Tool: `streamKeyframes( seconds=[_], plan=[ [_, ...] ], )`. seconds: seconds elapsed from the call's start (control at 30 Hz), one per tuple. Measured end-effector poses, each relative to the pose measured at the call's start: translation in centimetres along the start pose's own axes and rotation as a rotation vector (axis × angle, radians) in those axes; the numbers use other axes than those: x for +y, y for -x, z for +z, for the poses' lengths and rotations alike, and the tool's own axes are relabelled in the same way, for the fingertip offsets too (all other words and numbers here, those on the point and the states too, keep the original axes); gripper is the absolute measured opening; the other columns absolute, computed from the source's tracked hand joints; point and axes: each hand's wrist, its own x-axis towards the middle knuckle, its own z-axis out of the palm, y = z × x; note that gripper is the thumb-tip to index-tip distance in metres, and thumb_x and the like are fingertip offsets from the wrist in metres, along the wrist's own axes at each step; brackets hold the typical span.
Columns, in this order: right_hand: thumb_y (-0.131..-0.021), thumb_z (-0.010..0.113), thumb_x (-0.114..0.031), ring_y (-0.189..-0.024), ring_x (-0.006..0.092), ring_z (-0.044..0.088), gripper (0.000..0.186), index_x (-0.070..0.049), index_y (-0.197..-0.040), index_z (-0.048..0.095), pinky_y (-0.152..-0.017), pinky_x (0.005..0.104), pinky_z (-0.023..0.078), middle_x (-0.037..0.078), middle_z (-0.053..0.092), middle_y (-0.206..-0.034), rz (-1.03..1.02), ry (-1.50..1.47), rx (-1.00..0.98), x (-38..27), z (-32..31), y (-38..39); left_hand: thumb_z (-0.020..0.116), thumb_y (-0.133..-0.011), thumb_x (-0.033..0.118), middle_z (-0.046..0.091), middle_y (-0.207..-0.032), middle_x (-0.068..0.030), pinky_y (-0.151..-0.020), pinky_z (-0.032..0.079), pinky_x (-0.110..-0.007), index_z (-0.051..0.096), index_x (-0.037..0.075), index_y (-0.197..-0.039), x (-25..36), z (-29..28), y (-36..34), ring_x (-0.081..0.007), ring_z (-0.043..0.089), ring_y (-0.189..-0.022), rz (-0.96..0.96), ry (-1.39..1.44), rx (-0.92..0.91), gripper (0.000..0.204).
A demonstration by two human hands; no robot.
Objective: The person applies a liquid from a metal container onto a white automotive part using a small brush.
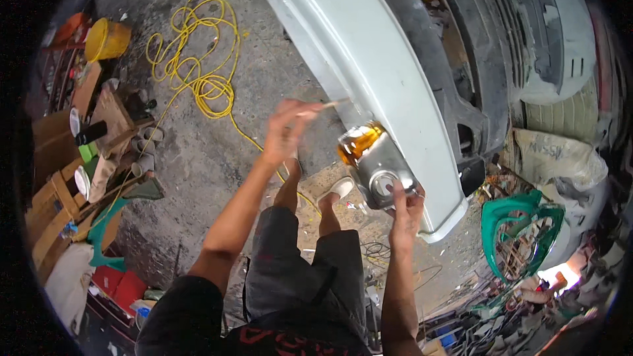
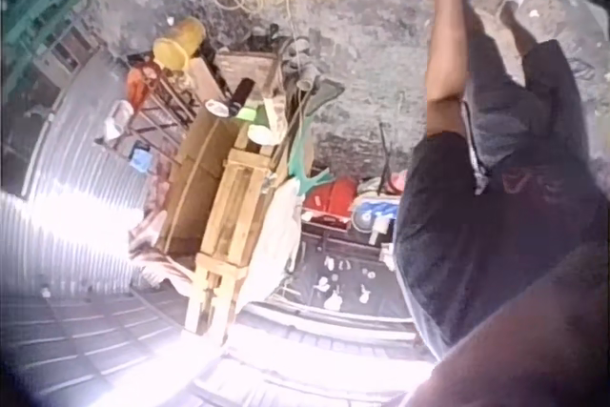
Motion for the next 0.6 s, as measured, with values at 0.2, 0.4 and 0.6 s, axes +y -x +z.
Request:
streamKeyframes(
  seconds=[0.2,0.4,0.6],
  plan=[
    [-0.087,0.07,-0.043,-0.102,0.0182,0.066,0.075,0.003,-0.137,0.038,-0.065,0.0285,0.054,0.011,0.063,-0.108,-0.072,0.139,0.03,1.0,3.1,-1.4,0.066,-0.088,0.006,0.07,-0.099,-0.0094,-0.079,0.049,-0.035,0.071,0.006,-0.106,3.8,-4.6,-2.4,-0.0249,0.06,-0.084,-0.127,0.178,-0.122,0.019],
    [-0.086,0.072,-0.043,-0.104,0.0192,0.065,0.078,0.005,-0.138,0.037,-0.064,0.0293,0.054,0.012,0.062,-0.104,-0.12,0.186,0.073,1.5,3.8,-1.6,0.066,-0.087,0.006,0.066,-0.089,-0.0111,-0.077,0.049,-0.039,0.07,0.005,-0.102,3.0,-1.9,-3.0,-0.0301,0.059,-0.083,0.054,-0.046,-0.461,0.016],
    [-0.086,0.071,-0.045,-0.106,0.0223,0.065,0.075,0.004,-0.134,0.04,-0.067,0.0341,0.058,0.013,0.061,-0.109,-0.009,0.089,0.08,-1.8,4.0,-0.5,0.066,-0.09,0.011,0.067,-0.088,-0.0081,-0.074,0.049,-0.033,0.072,0.005,-0.104,2.0,-3.6,-5.9,-0.0207,0.061,-0.081,-0.15,0.253,-0.421,0.016]
  ],
)
